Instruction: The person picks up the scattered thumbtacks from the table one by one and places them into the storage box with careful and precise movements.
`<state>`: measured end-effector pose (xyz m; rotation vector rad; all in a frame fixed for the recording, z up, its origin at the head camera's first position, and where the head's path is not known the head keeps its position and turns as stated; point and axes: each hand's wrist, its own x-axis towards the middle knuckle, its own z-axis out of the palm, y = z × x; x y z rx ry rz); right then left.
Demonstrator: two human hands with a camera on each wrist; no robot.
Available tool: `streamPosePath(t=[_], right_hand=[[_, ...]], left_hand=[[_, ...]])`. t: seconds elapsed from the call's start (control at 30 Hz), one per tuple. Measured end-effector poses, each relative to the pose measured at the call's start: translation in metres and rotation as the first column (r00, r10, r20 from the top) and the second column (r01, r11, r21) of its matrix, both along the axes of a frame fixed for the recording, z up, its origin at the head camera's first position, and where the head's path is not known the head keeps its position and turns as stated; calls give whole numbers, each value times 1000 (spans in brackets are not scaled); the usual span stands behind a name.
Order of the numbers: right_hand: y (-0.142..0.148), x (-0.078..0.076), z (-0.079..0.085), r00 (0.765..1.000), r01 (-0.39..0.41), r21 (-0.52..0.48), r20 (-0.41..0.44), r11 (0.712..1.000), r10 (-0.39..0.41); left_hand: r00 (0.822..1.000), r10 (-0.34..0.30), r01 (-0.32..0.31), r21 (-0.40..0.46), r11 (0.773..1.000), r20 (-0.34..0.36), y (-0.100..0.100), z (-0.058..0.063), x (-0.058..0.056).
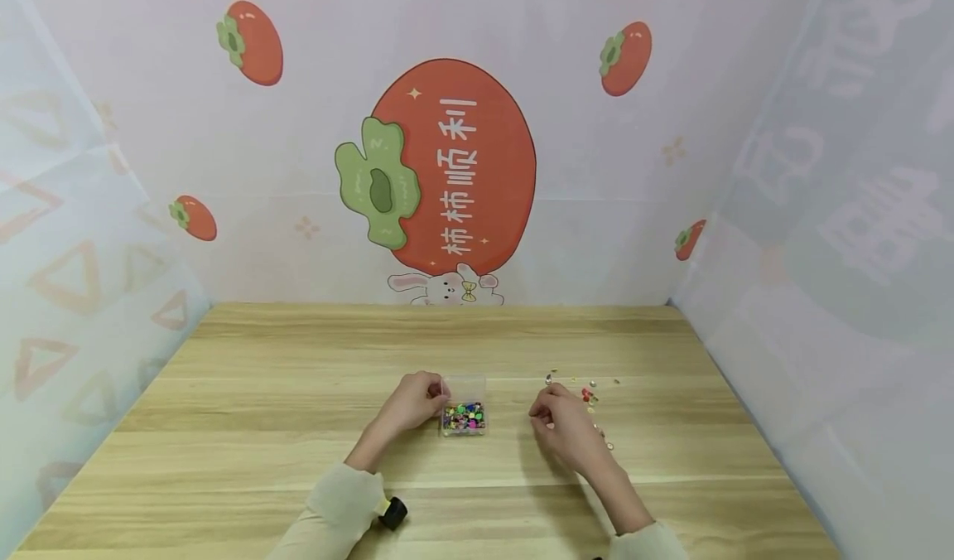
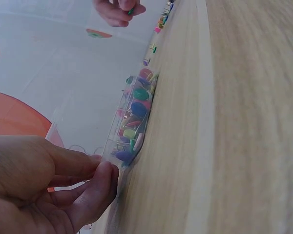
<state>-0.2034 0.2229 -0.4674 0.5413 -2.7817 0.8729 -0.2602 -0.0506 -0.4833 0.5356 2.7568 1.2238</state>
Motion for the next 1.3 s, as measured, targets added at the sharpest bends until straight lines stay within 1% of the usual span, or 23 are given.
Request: streamPosePath(t=[0.2, 0.43, 0.6, 0.7, 0.83, 0.93, 1.1, 1.3], right_hand=[[-13, -8, -3, 999, -43, 12, -28, 999, 44], [-32, -16, -3, 995, -101, 7, 7, 995, 101], [-50, -20, -4, 992, -119, -30, 33, 992, 120], [-59, -23, -6, 990, -134, -49, 32, 990, 135], [-70, -27, -6, 987, -162, -41, 7, 986, 162], [-76, -29, -4, 987, -161, -32, 18, 987, 161], [-80, -30, -3, 989, -136, -12, 58, 991, 136], [-73, -25, 0, 991, -114, -10, 67, 993, 115]], left_hand=[[1000, -5, 5, -8, 1000, -11, -1, -2, 0], [1000, -8, 8, -4, 1000, -10, 0, -2, 0], [1000, -8, 8, -2, 1000, 0, 0, -3, 0], [1000, -8, 8, -1, 1000, 1, -1, -3, 1], [1000, -7, 7, 2, 1000, -4, -1, -3, 1], [1000, -7, 7, 4, 1000, -8, -1, -3, 1], [1000, -11, 11, 5, 1000, -7, 0, -3, -1], [1000, -3, 3, 1, 1000, 2, 0, -2, -1]])
